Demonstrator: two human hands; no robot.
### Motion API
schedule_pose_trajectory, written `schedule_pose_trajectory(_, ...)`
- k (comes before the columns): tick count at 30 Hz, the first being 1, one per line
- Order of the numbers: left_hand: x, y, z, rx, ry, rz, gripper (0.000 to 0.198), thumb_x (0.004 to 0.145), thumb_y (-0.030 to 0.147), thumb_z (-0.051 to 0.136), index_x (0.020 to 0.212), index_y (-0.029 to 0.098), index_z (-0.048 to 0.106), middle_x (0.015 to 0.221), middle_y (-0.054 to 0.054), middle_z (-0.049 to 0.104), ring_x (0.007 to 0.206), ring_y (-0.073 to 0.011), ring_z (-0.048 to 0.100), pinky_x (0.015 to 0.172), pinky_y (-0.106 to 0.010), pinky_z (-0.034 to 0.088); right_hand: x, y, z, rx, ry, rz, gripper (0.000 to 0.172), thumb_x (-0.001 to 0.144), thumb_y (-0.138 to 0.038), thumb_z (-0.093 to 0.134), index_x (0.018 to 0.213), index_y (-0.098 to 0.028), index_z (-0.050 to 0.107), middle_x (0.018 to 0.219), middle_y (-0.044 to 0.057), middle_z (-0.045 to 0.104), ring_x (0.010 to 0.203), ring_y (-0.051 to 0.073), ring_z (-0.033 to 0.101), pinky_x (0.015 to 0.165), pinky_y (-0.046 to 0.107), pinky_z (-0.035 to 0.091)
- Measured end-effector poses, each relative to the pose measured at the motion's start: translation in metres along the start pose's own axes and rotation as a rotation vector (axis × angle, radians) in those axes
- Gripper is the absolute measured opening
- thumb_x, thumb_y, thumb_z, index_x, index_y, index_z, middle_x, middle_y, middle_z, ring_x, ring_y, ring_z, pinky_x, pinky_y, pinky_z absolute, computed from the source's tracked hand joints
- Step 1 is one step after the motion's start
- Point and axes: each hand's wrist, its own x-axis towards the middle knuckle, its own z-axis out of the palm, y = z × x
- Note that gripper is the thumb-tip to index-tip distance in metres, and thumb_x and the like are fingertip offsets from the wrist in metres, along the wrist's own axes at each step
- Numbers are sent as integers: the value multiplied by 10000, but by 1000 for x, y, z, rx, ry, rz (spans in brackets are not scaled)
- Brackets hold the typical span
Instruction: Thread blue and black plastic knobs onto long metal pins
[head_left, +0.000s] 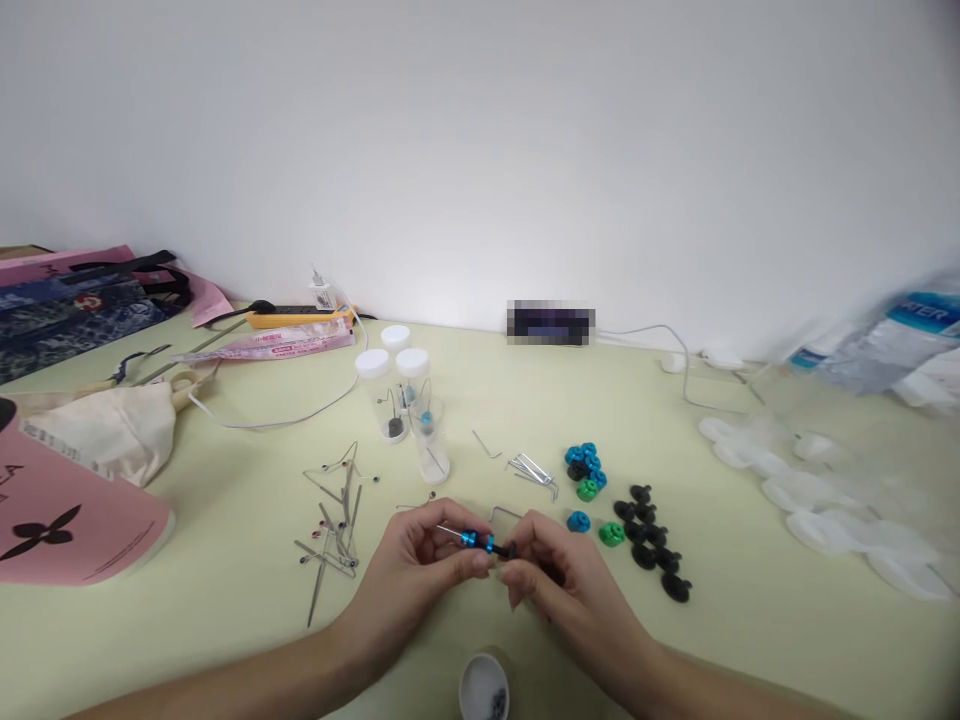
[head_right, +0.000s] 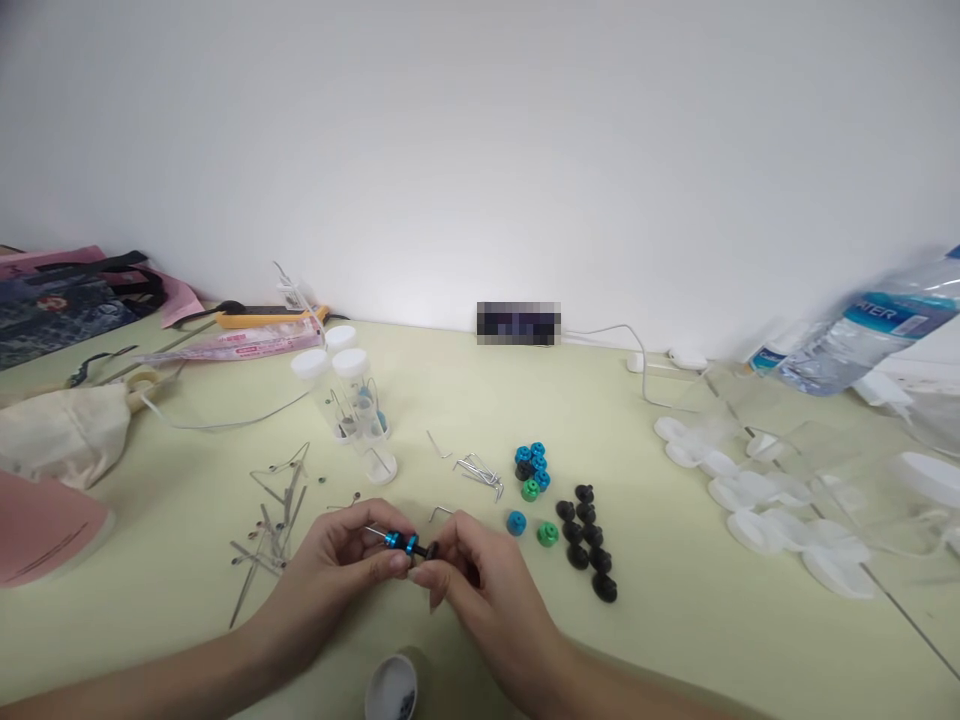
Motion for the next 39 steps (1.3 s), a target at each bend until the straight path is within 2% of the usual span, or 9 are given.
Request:
schedule_pose_trajectory(2, 0, 0, 0, -1, -3, 3, 202, 677, 265, 785, 821, 169, 680, 667, 0, 664, 624, -95, 569, 590, -182, 411, 0, -1, 0, 6, -13, 4, 216, 853, -343, 594, 729, -186, 512, 569, -48, 516, 517, 99, 405, 487, 219, 279)
schedule_pose_trajectory(8, 1, -2, 0, 0, -4, 0, 190, 690, 254, 777, 826, 165, 679, 748, -16, 696, 679, -101, 596, 636, -184, 435, 1, -3, 1, 51, 31, 11, 82, 788, -165, 619, 785, -195, 543, 631, -43, 536, 600, 116, 502, 551, 217, 363)
schedule_pose_trajectory(14, 1, -1, 0, -9, -5, -7, 183, 693, 248, 775, 827, 168, 679, 734, -8, 693, 686, -102, 607, 642, -181, 441, 1, -3, 1, 80, 20, 15, 87, 786, -157, 624, 786, -193, 545, 625, -46, 530, 598, 115, 500, 552, 218, 362)
schedule_pose_trajectory(19, 1, 0, 0, -18, -28, -7, 167, 709, 242, 765, 833, 171, 678, 707, 4, 682, 674, -93, 606, 628, -167, 437, 0, -1, 1, 63, 5, 11, 91, 825, -210, 618, 793, -187, 536, 611, -50, 517, 567, 103, 452, 520, 214, 317)
schedule_pose_trajectory(25, 0, -1, 0, -19, -26, -3, 187, 698, 242, 773, 835, 163, 674, 723, -5, 687, 688, -100, 607, 642, -178, 442, 0, 2, 0, 9, -37, -8, 233, 882, -340, 569, 731, -186, 480, 571, -62, 439, 532, 93, 376, 489, 212, 269)
schedule_pose_trajectory(30, 0, 1, 0, 5, -13, 0, 196, 692, 242, 778, 833, 155, 674, 726, -7, 687, 676, -91, 593, 647, -177, 435, 0, 1, -2, -116, -72, -86, 425, 943, -473, 421, 645, -174, 469, 581, -28, 469, 556, 103, 414, 522, 222, 299)
schedule_pose_trajectory(33, -1, 3, 1, -18, -6, 13, 181, 695, 234, 776, 822, 157, 673, 684, 11, 670, 646, -75, 577, 626, -163, 427, 0, 1, -3, -115, -75, -116, 485, 968, -494, 339, 634, -170, 475, 600, -17, 478, 560, 102, 432, 532, 225, 307)
schedule_pose_trajectory(36, -1, 3, 2, -31, -3, 29, 171, 698, 229, 774, 817, 159, 673, 673, 19, 658, 639, -68, 569, 612, -156, 419, 0, 2, -2, -104, -79, -101, 487, 975, -481, 330, 627, -169, 469, 607, -15, 474, 559, 99, 427, 526, 226, 299)
schedule_pose_trajectory(39, -1, 3, 2, -29, -4, 20, 172, 699, 237, 773, 814, 158, 671, 681, 15, 658, 631, -68, 563, 596, -156, 412, 0, 2, -1, -74, -54, -56, 393, 936, -482, 445, 688, -178, 468, 592, -42, 422, 547, 96, 379, 504, 224, 272)
